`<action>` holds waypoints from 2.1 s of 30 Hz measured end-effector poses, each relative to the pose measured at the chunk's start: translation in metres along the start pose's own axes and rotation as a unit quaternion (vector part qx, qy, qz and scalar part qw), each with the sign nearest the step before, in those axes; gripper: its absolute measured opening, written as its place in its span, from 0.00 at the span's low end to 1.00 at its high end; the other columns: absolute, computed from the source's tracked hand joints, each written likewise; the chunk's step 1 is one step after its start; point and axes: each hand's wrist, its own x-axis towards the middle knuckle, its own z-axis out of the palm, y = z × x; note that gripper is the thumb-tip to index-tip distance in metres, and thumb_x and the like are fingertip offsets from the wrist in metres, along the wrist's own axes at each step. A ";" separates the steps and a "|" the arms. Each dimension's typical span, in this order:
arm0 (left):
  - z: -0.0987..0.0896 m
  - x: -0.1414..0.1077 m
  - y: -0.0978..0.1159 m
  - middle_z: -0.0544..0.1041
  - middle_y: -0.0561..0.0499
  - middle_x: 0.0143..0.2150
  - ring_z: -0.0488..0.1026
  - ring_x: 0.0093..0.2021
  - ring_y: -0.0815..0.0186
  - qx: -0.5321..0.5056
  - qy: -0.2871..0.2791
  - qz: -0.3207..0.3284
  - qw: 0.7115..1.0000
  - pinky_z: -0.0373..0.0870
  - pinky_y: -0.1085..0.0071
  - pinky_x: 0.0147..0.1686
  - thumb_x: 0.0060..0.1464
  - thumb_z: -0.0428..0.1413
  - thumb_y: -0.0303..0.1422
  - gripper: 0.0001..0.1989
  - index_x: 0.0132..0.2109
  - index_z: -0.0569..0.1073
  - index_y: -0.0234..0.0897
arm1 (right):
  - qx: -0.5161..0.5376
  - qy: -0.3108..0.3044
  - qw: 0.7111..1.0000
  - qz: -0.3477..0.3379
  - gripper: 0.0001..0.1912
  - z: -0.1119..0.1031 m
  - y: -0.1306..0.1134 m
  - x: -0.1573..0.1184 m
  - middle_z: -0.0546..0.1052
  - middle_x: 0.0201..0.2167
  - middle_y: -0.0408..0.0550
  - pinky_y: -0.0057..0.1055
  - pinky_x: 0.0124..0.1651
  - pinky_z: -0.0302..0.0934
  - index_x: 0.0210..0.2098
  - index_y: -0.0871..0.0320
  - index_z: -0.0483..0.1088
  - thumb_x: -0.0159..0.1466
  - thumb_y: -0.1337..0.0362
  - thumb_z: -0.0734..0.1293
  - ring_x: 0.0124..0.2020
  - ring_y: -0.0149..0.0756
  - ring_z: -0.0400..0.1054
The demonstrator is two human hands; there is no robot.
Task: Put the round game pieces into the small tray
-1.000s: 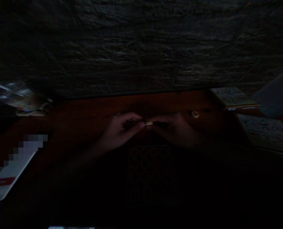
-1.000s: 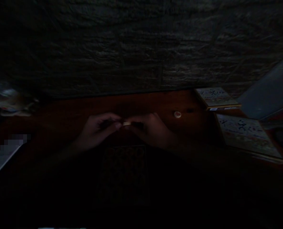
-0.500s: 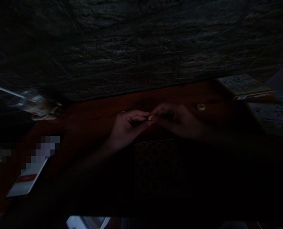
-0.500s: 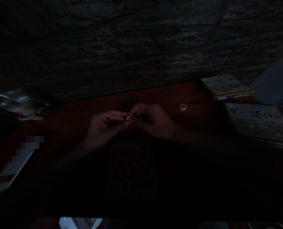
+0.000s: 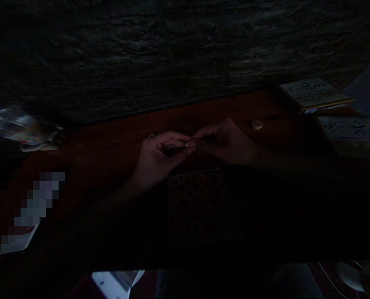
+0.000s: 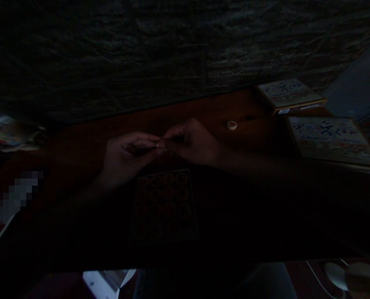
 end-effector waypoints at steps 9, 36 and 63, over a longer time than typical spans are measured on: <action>0.004 -0.002 0.006 0.88 0.48 0.36 0.86 0.35 0.61 -0.049 0.053 -0.107 0.992 0.85 0.67 0.38 0.56 0.73 0.39 0.09 0.39 0.86 0.39 | 0.033 -0.015 0.999 0.000 0.15 -0.001 0.003 0.000 0.86 0.35 0.45 0.31 0.36 0.71 0.37 0.54 0.84 0.66 0.49 0.76 0.33 0.35 0.78; 0.002 -0.001 0.008 0.89 0.47 0.39 0.88 0.37 0.57 -0.134 0.043 -0.181 0.973 0.88 0.61 0.43 0.53 0.75 0.40 0.13 0.42 0.88 0.39 | 0.088 -0.021 0.995 0.037 0.15 -0.001 -0.002 0.004 0.86 0.31 0.43 0.30 0.35 0.75 0.33 0.53 0.84 0.63 0.48 0.79 0.31 0.34 0.79; 0.002 -0.004 0.004 0.89 0.50 0.47 0.88 0.47 0.56 -0.101 0.020 -0.114 0.988 0.85 0.56 0.55 0.52 0.75 0.33 0.15 0.48 0.88 0.45 | 0.069 0.011 0.997 0.040 0.15 -0.005 -0.003 0.004 0.84 0.28 0.44 0.30 0.33 0.72 0.32 0.56 0.84 0.62 0.50 0.80 0.28 0.33 0.76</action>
